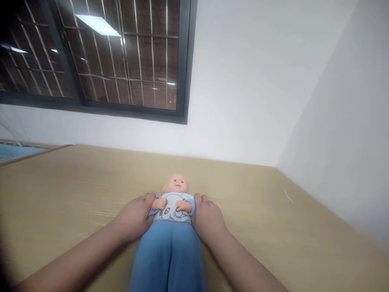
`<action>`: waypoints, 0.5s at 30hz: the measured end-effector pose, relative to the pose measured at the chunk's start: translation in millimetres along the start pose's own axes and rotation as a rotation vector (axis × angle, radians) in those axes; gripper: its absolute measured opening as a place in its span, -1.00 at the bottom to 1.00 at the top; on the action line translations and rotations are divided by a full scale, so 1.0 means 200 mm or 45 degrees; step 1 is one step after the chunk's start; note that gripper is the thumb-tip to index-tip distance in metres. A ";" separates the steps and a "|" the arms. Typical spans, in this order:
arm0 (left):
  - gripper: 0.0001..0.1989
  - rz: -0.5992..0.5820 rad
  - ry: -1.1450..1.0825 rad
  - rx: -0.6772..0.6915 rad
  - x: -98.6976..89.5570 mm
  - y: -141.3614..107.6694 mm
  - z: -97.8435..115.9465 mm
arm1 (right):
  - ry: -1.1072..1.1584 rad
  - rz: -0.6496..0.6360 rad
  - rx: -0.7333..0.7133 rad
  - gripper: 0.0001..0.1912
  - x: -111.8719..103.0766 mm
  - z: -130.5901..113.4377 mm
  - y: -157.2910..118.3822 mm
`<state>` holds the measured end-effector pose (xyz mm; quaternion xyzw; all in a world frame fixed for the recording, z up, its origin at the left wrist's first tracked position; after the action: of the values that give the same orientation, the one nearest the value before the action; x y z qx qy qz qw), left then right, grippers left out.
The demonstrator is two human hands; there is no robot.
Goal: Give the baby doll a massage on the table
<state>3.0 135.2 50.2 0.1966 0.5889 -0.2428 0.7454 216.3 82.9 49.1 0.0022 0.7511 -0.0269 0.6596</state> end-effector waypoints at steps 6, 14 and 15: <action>-0.83 0.226 -0.825 0.020 0.08 0.04 -0.27 | 1.210 0.352 -0.100 -0.67 0.10 0.31 0.08; -0.66 0.408 -2.050 -0.148 0.29 0.12 -0.49 | 2.509 0.094 0.035 -0.52 0.38 0.42 0.22; -0.67 0.420 -2.129 -0.194 0.30 0.12 -0.49 | 2.584 0.061 0.064 -0.55 0.39 0.41 0.22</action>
<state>-47.3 204.1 -30.0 -0.0145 -0.1761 -0.1561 0.9718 290.1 121.0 -39.7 0.0529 0.9556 -0.0147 -0.2894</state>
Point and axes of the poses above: each hand's wrist, its own y-axis towards the middle knuckle, its own x-axis out of the palm, z = x × y, the point moved 8 cm from there along y, towards the middle knuckle, and after that the axes turned 14 degrees about -z, right-handed, at the moved point
